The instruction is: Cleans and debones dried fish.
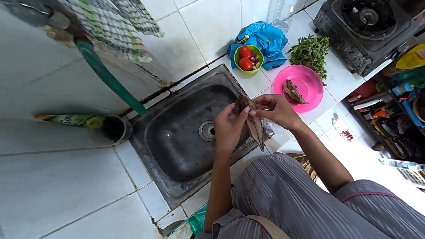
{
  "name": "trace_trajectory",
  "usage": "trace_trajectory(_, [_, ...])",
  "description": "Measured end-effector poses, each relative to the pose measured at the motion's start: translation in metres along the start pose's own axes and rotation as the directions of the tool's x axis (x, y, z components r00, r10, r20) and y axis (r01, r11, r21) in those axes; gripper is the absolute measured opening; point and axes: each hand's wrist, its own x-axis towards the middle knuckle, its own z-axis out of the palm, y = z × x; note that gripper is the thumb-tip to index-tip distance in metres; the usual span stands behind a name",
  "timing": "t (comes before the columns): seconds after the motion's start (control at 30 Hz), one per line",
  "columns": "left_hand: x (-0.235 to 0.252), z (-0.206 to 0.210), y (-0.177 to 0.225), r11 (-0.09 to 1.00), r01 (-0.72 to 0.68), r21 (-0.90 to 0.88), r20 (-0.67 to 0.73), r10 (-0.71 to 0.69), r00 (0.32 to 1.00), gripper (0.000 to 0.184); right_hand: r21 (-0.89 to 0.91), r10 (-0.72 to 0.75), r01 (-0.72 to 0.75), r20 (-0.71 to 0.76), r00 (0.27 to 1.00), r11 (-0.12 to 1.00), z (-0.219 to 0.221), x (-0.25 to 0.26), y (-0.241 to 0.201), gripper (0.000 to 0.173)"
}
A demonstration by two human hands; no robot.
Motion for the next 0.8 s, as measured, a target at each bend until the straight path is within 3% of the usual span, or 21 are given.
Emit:
trace_trajectory(0.23, [-0.002, -0.006, 0.006, 0.999, -0.035, -0.005, 0.004, 0.035, 0.999, 0.017, 0.071, 0.021, -0.023, 0.017, 1.0, 0.997, 0.002, 0.006, -0.005, 0.016])
trace_trajectory(0.8, [-0.004, -0.005, 0.012, 0.984, 0.037, -0.175, 0.071, -0.025, 0.997, 0.013, 0.295, 0.085, -0.114, 0.108, 0.991, 0.949, -0.007, 0.006, -0.001, 0.018])
